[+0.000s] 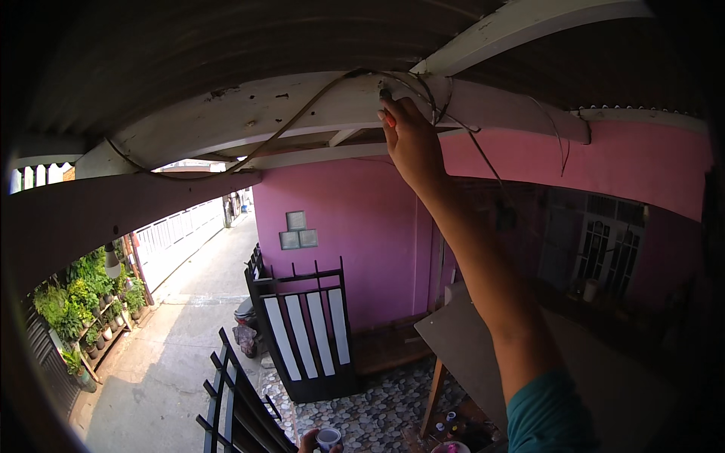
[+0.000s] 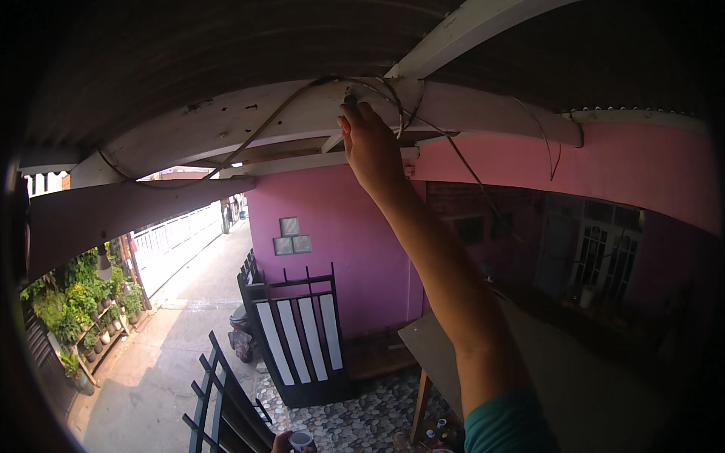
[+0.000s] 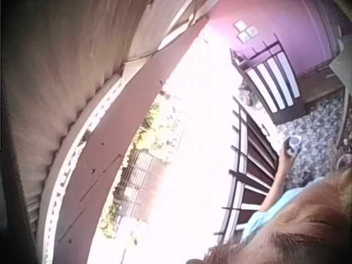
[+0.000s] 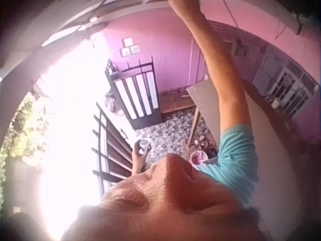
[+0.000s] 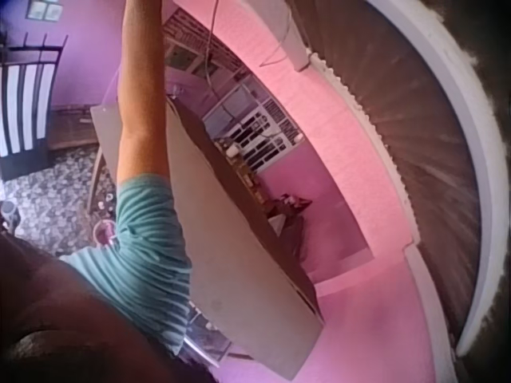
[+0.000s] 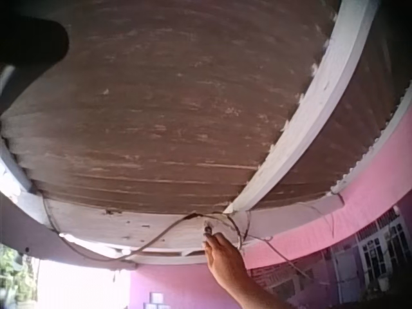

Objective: The person paints an overhead ceiling beam, repeatedly dipping a paintbrush into a small container of paint and applying it to the beam.

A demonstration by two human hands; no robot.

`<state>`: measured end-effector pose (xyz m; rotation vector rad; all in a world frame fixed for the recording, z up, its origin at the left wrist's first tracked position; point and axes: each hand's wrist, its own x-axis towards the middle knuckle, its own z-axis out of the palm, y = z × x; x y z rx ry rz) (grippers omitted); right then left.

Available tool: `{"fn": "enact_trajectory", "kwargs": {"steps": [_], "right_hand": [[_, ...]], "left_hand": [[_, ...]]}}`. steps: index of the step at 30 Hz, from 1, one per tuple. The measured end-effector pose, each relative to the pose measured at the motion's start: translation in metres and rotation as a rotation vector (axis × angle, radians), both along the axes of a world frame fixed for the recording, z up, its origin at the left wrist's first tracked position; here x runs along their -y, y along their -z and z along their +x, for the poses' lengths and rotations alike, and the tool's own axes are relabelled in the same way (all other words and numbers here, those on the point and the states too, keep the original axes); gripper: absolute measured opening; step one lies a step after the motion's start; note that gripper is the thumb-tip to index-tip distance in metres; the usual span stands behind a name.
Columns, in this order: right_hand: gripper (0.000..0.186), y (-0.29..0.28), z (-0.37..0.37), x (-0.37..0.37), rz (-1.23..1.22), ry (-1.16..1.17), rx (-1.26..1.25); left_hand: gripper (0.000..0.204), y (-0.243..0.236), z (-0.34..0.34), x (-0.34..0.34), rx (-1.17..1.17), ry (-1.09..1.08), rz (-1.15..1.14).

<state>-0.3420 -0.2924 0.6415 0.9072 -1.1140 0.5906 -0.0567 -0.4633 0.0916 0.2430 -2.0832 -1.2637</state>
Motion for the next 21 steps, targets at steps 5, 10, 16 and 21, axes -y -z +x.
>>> {"fn": "enact_trajectory", "kwargs": {"steps": [5, 10, 16, 21], "right_hand": [[0.029, -0.009, -0.005, 0.001, -0.043, -0.632, 0.209], [0.021, -0.016, -0.012, -0.031, -0.247, -0.517, 0.401], [0.015, -0.003, 0.005, 0.01, -0.045, -0.013, -0.063], [0.015, 0.008, 0.022, 0.034, 0.124, -0.165, 0.01]], "left_hand": [[0.062, -0.001, -0.002, -0.001, -0.002, 0.006, -0.035], [0.061, 0.005, -0.001, 0.0, -0.08, 0.031, -0.058], [0.062, -0.027, 0.008, -0.005, -0.039, 0.09, 0.051], [0.063, -0.015, 0.002, -0.003, -0.058, 0.098, 0.029]]}}
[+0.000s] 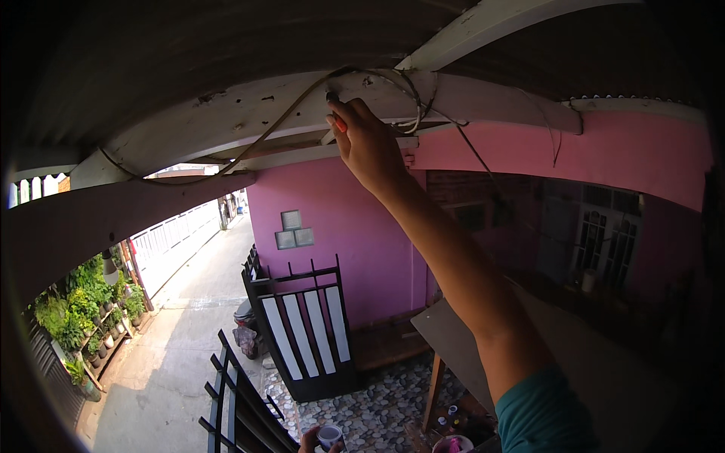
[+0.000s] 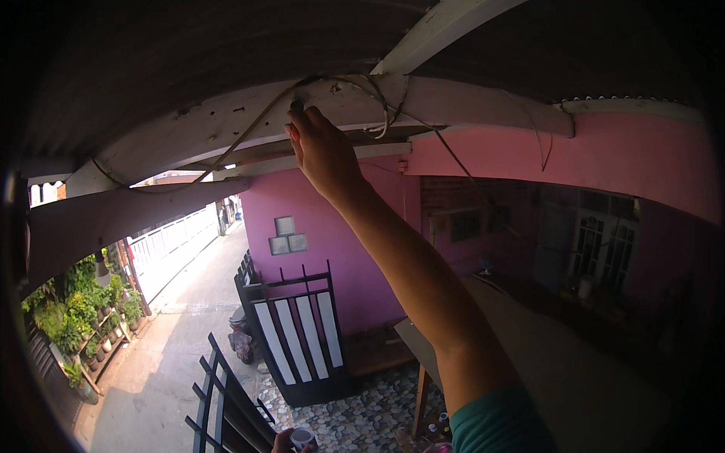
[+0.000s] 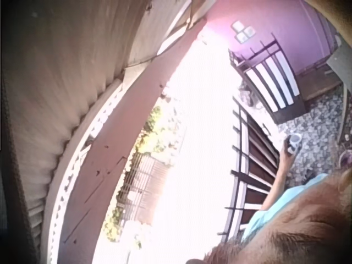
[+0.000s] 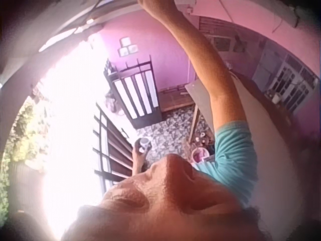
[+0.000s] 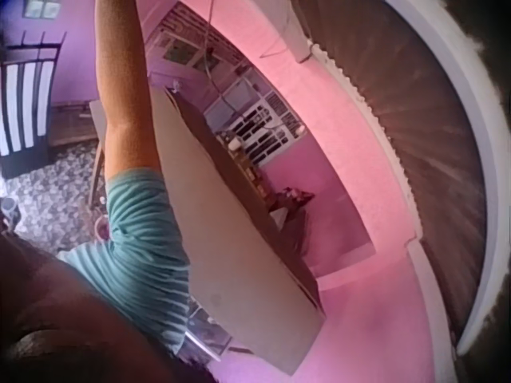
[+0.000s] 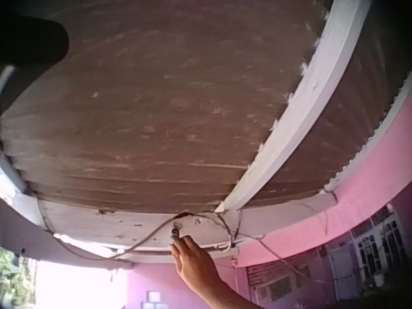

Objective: The person paints an overhead ceiling beam, repeatedly dipping a paintbrush into a small container of paint and applying it to the beam.

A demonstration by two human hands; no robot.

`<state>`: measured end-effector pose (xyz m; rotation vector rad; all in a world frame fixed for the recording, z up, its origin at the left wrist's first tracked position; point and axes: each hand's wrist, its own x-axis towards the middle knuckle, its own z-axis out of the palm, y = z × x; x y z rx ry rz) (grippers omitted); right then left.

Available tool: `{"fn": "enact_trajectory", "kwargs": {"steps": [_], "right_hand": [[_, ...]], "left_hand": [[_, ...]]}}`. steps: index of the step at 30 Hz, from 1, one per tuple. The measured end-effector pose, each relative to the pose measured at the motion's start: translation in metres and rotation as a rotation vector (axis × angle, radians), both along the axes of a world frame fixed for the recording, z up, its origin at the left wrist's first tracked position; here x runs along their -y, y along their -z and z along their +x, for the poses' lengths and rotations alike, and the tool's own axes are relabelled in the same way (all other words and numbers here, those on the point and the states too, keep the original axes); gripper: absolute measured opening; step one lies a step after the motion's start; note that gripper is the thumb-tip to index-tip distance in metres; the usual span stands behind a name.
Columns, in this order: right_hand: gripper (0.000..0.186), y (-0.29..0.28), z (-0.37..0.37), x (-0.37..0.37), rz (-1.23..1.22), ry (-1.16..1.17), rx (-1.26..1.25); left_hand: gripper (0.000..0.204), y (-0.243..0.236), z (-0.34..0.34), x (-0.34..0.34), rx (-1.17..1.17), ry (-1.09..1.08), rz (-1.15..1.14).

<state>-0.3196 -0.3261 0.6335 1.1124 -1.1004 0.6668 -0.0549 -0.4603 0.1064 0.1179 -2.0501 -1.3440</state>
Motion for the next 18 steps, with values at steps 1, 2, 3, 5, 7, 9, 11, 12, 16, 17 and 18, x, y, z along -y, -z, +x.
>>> {"fn": "enact_trajectory", "kwargs": {"steps": [1, 2, 3, 5, 7, 9, 11, 12, 16, 17, 18], "right_hand": [[0.016, 0.002, -0.002, -0.007, -0.022, 0.099, -0.016], [0.016, 0.006, -0.009, -0.013, -0.04, 0.197, -0.026], [0.018, 0.007, -0.018, -0.023, -0.084, 0.273, -0.064], [0.018, 0.013, -0.036, -0.042, -0.174, 0.391, -0.02], [0.017, 0.02, -0.044, -0.054, -0.264, 0.521, 0.117], [0.017, 0.026, -0.039, -0.054, -0.253, 0.51, 0.089], [0.017, 0.031, -0.031, -0.045, -0.219, 0.458, 0.038], [0.017, 0.03, -0.028, -0.043, -0.225, 0.46, 0.042], [0.019, 0.031, -0.034, -0.049, -0.243, 0.504, 0.095], [0.019, 0.032, -0.037, -0.054, -0.283, 0.528, 0.108], [0.021, 0.031, -0.04, -0.057, -0.323, 0.552, 0.122]], "left_hand": [[0.063, 0.002, -0.001, 0.001, 0.01, 0.004, 0.007], [0.063, 0.003, 0.0, 0.0, 0.015, 0.007, 0.007], [0.063, 0.003, 0.0, 0.0, 0.048, -0.003, -0.02], [0.063, 0.008, 0.0, 0.0, 0.08, -0.01, -0.045], [0.061, 0.017, 0.0, 0.001, 0.032, -0.011, 0.017], [0.059, 0.004, 0.003, 0.001, 0.045, -0.002, -0.026], [0.058, -0.001, 0.004, 0.001, 0.06, 0.005, -0.071], [0.057, 0.0, 0.003, 0.0, 0.048, 0.034, -0.012], [0.057, 0.02, -0.006, 0.004, 0.006, 0.015, -0.083], [0.057, 0.019, -0.01, 0.002, 0.006, 0.036, -0.037], [0.057, 0.017, -0.011, 0.0, 0.002, 0.043, -0.037]]}}
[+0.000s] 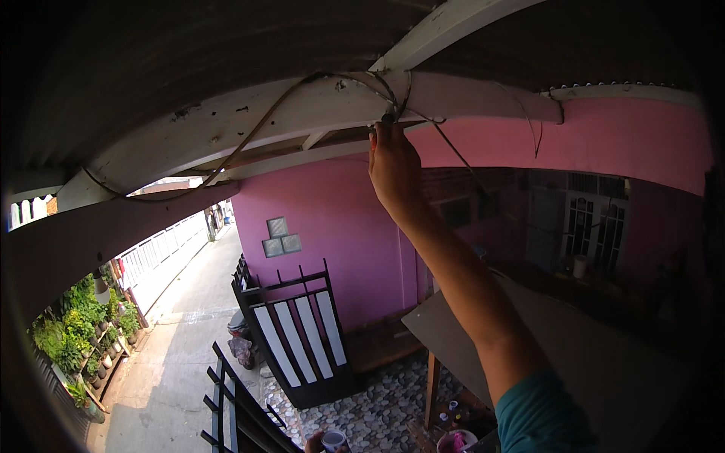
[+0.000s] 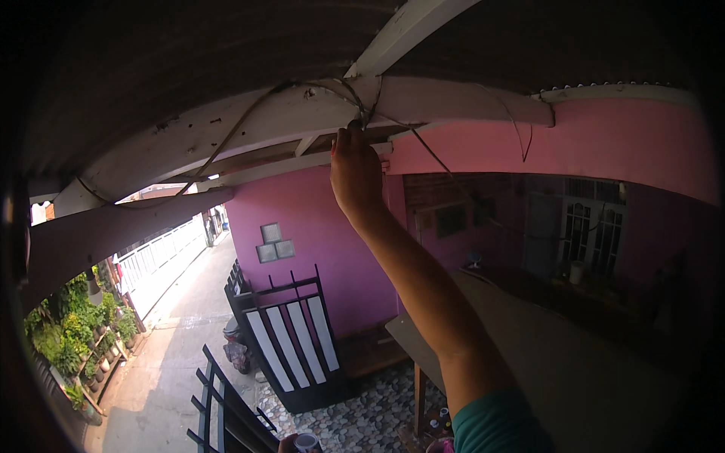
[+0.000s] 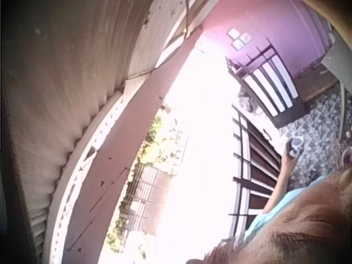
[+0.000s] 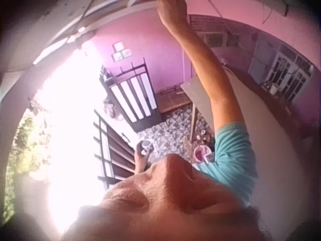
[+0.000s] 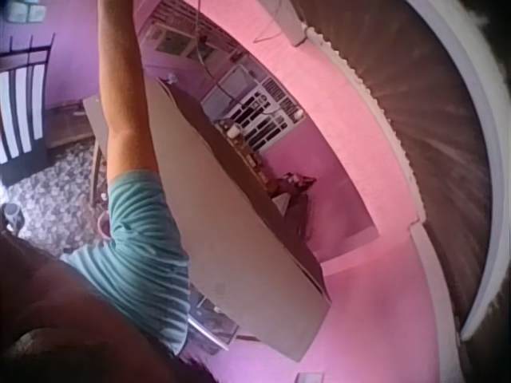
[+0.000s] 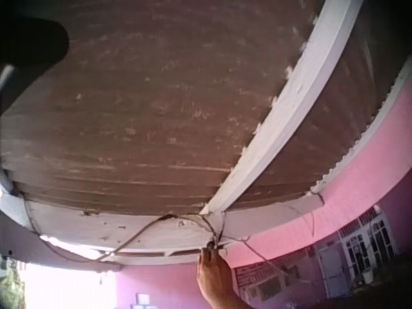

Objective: The person paints an overhead ceiling beam, repeatedly dipping a paintbrush into a small container of paint and applying it to the beam.

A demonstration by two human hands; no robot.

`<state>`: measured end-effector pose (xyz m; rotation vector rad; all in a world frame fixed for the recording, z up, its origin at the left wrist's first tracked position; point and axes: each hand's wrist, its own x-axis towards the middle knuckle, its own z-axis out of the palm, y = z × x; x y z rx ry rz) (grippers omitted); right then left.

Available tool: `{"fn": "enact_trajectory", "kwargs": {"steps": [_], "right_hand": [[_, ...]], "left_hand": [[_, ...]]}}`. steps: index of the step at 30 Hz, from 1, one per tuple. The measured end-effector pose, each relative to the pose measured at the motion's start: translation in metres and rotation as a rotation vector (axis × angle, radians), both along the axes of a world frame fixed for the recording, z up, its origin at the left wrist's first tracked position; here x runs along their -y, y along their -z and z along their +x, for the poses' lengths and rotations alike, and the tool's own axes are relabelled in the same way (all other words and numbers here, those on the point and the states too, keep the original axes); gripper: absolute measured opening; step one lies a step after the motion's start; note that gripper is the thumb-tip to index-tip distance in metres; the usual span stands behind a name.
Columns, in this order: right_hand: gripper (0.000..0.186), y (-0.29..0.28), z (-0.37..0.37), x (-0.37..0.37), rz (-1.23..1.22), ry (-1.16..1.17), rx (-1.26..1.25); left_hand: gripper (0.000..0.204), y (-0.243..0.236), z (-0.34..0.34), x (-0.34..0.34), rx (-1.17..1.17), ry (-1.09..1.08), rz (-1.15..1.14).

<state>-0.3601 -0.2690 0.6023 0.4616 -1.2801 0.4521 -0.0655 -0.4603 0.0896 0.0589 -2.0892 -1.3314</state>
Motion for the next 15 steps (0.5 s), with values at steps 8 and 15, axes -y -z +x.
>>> {"fn": "enact_trajectory", "kwargs": {"steps": [8, 15], "right_hand": [[0.021, -0.004, 0.003, 0.01, -0.015, 0.052, 0.094], [0.021, 0.011, 0.01, 0.01, 0.061, -0.402, -0.092]], "left_hand": [[0.053, -0.02, 0.011, -0.008, 0.007, 0.029, 0.0], [0.052, -0.003, 0.012, -0.001, 0.061, 0.017, 0.046]]}}
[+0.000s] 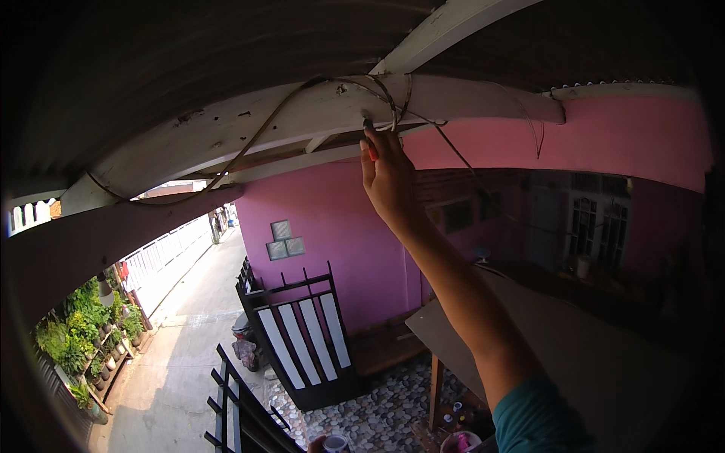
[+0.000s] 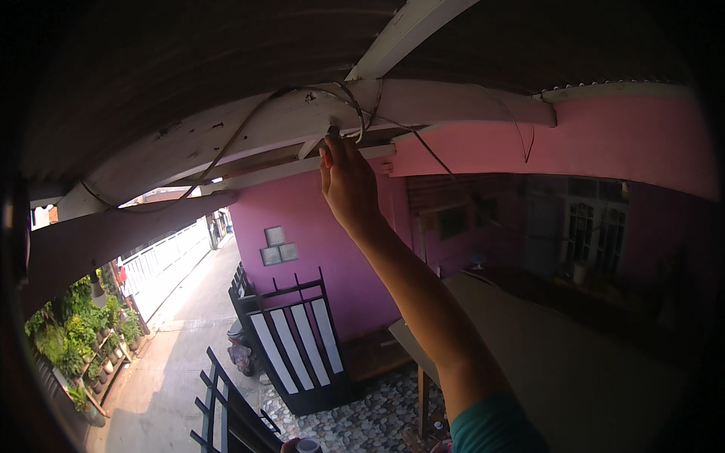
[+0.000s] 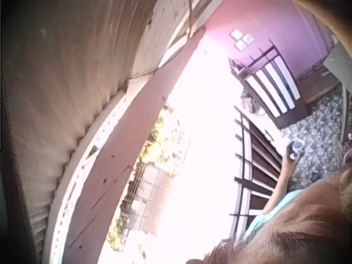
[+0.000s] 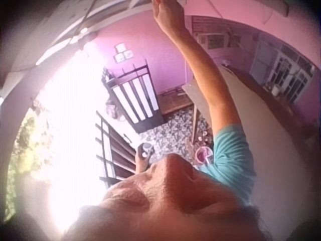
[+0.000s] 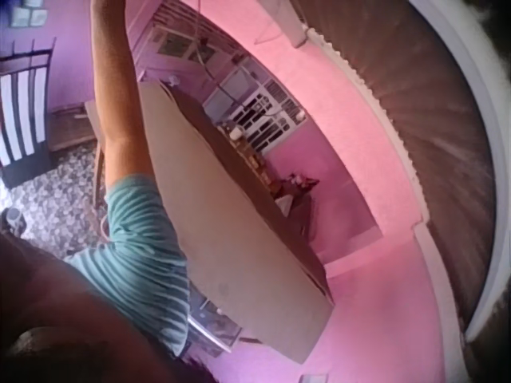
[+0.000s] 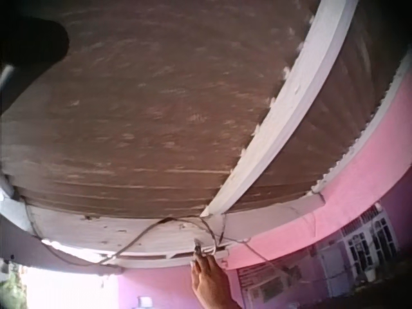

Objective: The person paints an overhead ceiling beam, repeatedly dipping a paintbrush into a small container of paint and applying it to the beam.

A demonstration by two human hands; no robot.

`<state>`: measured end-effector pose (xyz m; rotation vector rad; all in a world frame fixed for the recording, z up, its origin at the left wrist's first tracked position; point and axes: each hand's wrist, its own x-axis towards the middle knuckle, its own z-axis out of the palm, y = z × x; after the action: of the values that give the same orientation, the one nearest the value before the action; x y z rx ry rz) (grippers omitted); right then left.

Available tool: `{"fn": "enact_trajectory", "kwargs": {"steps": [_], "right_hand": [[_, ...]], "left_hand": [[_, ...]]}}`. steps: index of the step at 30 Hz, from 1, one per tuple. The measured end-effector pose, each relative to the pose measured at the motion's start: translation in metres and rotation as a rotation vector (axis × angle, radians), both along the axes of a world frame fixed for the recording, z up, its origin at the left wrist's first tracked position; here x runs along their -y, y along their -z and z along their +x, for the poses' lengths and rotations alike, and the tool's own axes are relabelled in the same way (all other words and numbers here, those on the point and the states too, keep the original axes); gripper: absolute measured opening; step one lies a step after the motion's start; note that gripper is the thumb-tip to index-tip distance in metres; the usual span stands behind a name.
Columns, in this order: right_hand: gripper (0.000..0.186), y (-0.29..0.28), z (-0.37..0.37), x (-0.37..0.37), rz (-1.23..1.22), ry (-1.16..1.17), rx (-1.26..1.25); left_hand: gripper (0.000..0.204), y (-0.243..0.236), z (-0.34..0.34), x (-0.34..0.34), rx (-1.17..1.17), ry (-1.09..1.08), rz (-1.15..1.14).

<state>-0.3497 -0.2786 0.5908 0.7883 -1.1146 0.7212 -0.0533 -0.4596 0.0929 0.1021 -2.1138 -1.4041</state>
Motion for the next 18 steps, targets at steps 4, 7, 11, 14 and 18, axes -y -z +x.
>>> {"fn": "enact_trajectory", "kwargs": {"steps": [4, 7, 11, 14, 18], "right_hand": [[0.023, 0.002, -0.001, 0.0, -0.051, 0.082, -0.046], [0.022, 0.007, 0.015, 0.025, 0.062, -0.056, 0.043], [0.022, 0.0, 0.024, 0.046, 0.128, -0.454, -0.004], [0.023, -0.006, 0.024, 0.036, -0.046, -0.237, -0.051], [0.021, 0.001, 0.029, 0.057, 0.135, -0.31, -0.03]], "left_hand": [[0.054, -0.006, -0.001, 0.0, -0.033, -0.011, -0.078], [0.058, -0.004, 0.0, 0.001, -0.007, -0.03, -0.068], [0.061, 0.005, -0.004, 0.002, -0.056, -0.034, -0.082], [0.066, -0.004, -0.001, 0.001, -0.068, -0.042, -0.125], [0.066, -0.007, 0.003, 0.001, -0.097, -0.081, -0.12]]}}
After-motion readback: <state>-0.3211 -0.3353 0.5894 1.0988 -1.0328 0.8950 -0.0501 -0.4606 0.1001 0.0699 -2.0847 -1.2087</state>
